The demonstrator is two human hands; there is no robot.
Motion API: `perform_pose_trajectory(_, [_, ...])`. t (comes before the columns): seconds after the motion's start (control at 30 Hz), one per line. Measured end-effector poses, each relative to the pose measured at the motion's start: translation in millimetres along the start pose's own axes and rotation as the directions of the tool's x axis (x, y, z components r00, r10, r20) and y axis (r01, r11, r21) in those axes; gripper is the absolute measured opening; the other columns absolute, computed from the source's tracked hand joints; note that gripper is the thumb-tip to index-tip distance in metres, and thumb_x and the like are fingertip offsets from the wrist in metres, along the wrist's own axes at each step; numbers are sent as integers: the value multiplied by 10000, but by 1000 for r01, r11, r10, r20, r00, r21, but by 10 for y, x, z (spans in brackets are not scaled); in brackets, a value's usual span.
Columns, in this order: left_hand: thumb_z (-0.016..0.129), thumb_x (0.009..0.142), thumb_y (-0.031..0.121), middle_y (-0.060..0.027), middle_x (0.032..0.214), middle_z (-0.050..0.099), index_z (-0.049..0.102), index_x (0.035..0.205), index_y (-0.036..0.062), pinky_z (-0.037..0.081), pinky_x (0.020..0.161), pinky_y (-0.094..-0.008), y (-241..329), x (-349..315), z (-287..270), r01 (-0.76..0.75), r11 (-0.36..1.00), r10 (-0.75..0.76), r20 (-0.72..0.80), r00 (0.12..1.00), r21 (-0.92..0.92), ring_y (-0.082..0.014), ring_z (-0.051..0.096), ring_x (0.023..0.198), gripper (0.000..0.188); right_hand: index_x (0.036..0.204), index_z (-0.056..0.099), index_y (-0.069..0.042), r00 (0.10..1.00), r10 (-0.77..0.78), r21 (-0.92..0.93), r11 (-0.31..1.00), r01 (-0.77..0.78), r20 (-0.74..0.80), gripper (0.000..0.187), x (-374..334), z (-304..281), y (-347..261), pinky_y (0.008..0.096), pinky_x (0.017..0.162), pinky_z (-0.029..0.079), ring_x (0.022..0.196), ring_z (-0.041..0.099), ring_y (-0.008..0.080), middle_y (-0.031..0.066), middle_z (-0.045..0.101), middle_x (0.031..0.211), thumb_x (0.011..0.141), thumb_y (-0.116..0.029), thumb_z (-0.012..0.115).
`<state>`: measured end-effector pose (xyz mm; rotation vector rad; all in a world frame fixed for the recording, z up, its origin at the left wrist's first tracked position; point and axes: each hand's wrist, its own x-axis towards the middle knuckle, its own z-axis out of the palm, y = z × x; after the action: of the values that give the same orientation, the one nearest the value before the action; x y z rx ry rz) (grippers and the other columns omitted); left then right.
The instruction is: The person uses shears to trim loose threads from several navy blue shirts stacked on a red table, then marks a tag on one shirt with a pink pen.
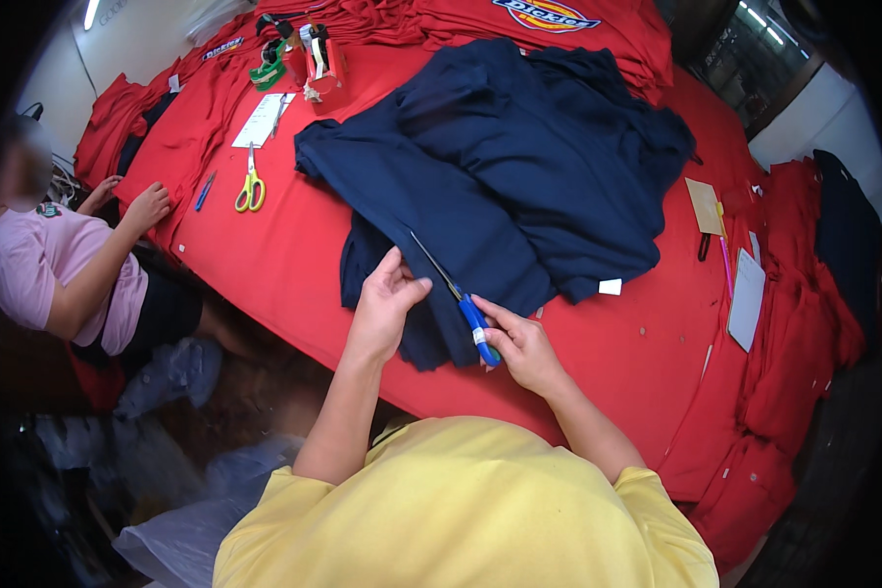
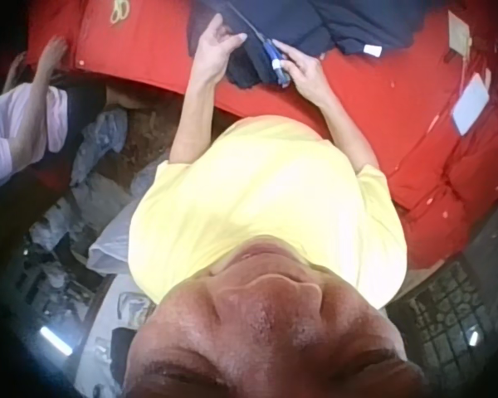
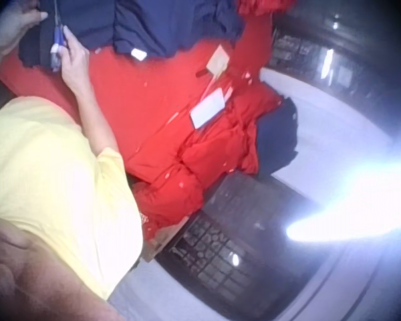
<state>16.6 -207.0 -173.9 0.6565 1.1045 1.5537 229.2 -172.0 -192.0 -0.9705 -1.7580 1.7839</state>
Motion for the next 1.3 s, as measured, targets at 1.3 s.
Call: perform_pose_trajectory(1.3, [514, 859, -54, -37, 1008, 604, 471, 1327, 16, 439, 748, -215, 276, 496, -446, -60, 996, 58, -35, 998, -68, -76, 545, 854, 475, 1364, 492, -31, 998, -5, 26, 1000, 4, 69, 445, 852, 211, -218, 252, 568, 541, 708, 592, 92, 80, 648, 962, 930, -96, 565])
